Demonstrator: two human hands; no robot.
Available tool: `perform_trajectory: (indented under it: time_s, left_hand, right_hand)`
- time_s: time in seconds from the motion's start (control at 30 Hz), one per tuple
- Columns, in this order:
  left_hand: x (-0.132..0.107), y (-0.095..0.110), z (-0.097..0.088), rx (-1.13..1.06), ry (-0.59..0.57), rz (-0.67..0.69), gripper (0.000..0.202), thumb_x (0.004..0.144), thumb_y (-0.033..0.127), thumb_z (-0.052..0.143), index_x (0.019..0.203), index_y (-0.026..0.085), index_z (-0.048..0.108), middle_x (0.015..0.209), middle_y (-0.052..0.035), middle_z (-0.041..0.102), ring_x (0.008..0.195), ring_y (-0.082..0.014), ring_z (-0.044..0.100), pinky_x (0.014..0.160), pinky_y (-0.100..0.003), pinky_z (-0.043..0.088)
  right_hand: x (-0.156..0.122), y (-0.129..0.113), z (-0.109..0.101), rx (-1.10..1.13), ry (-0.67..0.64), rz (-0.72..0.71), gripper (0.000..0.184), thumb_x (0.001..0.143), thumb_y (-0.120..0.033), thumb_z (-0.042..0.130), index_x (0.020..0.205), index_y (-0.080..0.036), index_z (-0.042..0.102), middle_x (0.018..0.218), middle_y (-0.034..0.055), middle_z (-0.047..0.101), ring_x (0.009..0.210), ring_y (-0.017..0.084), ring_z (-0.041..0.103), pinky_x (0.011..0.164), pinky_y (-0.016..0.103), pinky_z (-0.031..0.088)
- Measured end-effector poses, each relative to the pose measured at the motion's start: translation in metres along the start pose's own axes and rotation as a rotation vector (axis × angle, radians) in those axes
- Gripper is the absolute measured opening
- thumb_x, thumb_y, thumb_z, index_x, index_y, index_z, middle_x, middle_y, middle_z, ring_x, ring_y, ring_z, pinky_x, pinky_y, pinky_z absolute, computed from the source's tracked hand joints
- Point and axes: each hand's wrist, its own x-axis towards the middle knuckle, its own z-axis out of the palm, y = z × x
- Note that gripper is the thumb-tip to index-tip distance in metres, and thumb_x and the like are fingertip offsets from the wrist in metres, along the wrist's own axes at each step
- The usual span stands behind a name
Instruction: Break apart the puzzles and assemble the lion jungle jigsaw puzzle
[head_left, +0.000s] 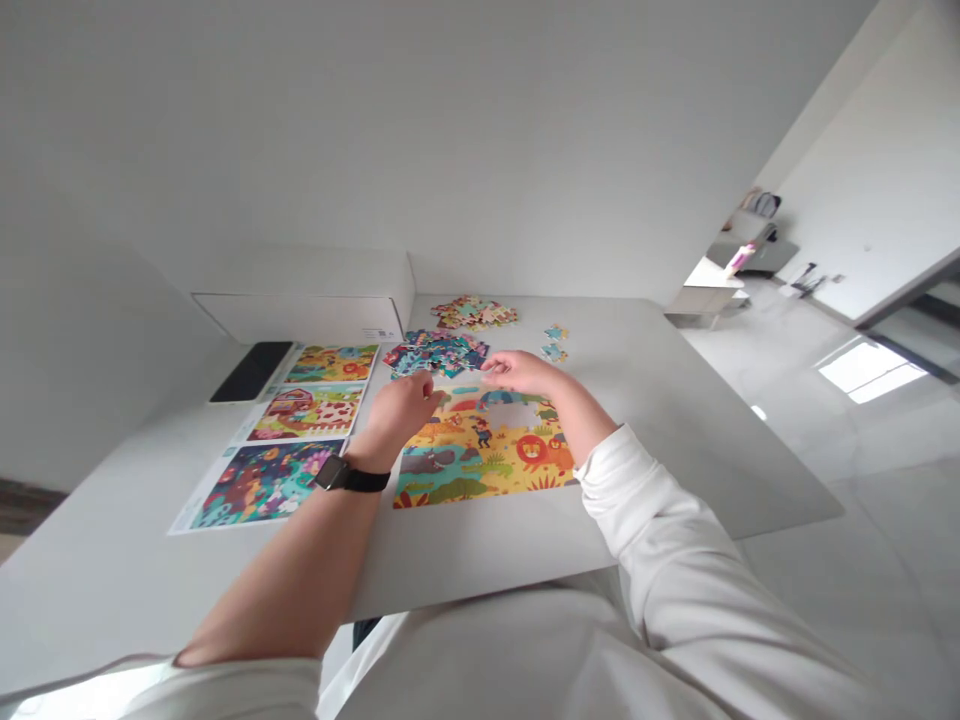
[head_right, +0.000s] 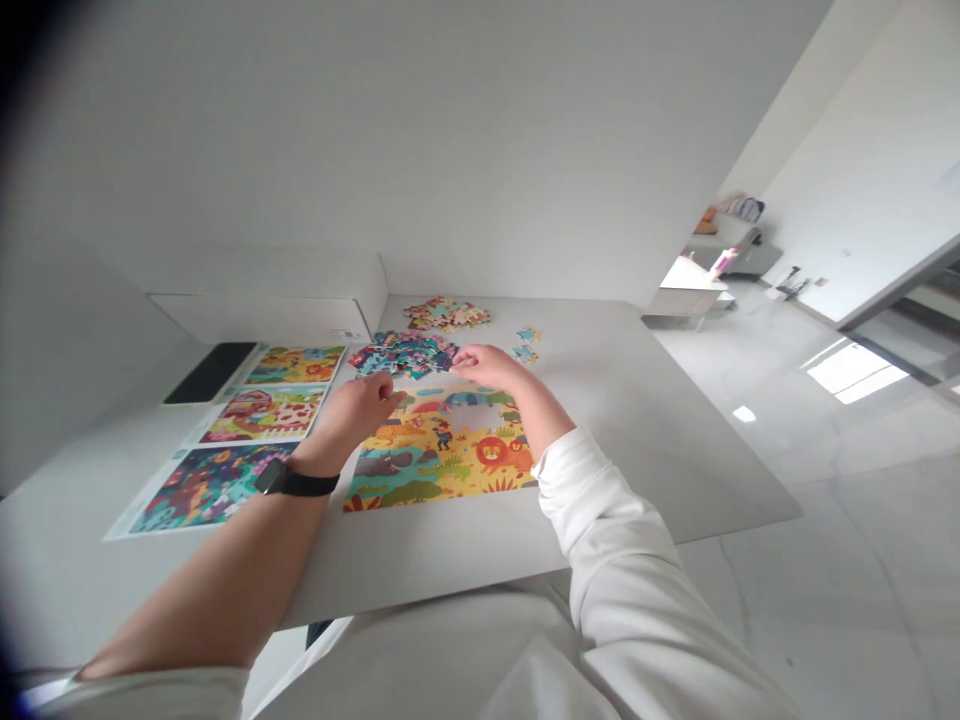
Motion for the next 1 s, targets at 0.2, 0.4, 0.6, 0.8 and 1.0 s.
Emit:
perform_trajectory:
  time_s: [0.2,0.4,0.6,0.8,1.0]
  left_hand:
    - [0.001,0.001,0.008,-0.089,0.126,0.113,0.023,0.093,0.037,0.061,0.076,0.024,0.053,0.076,-0.0036,0.064,0.07,-0.0208,0.056,0.062,-0.032,0.028]
    - [-0.002,0.006,0.01,-0.129,0.122,0.147,0.022,0.092,0.033,0.06,0.074,0.024,0.051,0.071,-0.002,0.059,0.068,-0.0195,0.052,0.064,-0.031,0.029]
    - [-0.003,0.006,0.014,-0.133,0.139,0.157,0.024,0.093,0.032,0.057,0.073,0.023,0.046,0.072,-0.0015,0.058,0.068,-0.0181,0.048,0.064,-0.03,0.027]
    - [-0.004,0.008,0.014,-0.128,0.122,0.134,0.025,0.094,0.034,0.059,0.074,0.024,0.046,0.074,-0.0015,0.059,0.069,-0.0181,0.048,0.064,-0.03,0.028]
    - [-0.005,0.009,0.016,-0.135,0.131,0.155,0.023,0.094,0.035,0.06,0.077,0.024,0.051,0.074,-0.0017,0.061,0.068,-0.0181,0.049,0.064,-0.03,0.029]
  right_hand:
    - [0.001,0.067,-0.073,-0.091,0.459,0.252,0.018,0.092,-0.031,0.073,0.105,-0.018,0.077,0.103,0.0055,0.082,0.082,0.016,0.074,0.076,0.025,0.055]
    - [-0.002,0.116,-0.083,-0.336,0.56,0.483,0.033,0.093,-0.042,0.074,0.117,-0.019,0.077,0.12,0.0124,0.08,0.109,0.025,0.076,0.091,0.03,0.054]
    - [0.007,0.121,-0.06,-0.534,0.599,0.491,0.042,0.091,-0.051,0.075,0.117,-0.018,0.077,0.131,0.0207,0.071,0.121,0.03,0.07,0.101,0.036,0.052]
    - [0.014,0.125,-0.06,-0.459,0.577,0.491,0.037,0.086,-0.041,0.078,0.118,-0.023,0.077,0.131,0.0165,0.068,0.119,0.031,0.069,0.107,0.04,0.052]
    - [0.017,0.127,-0.062,-0.442,0.566,0.506,0.043,0.082,-0.04,0.079,0.121,-0.023,0.075,0.133,0.0168,0.068,0.122,0.033,0.068,0.105,0.044,0.054]
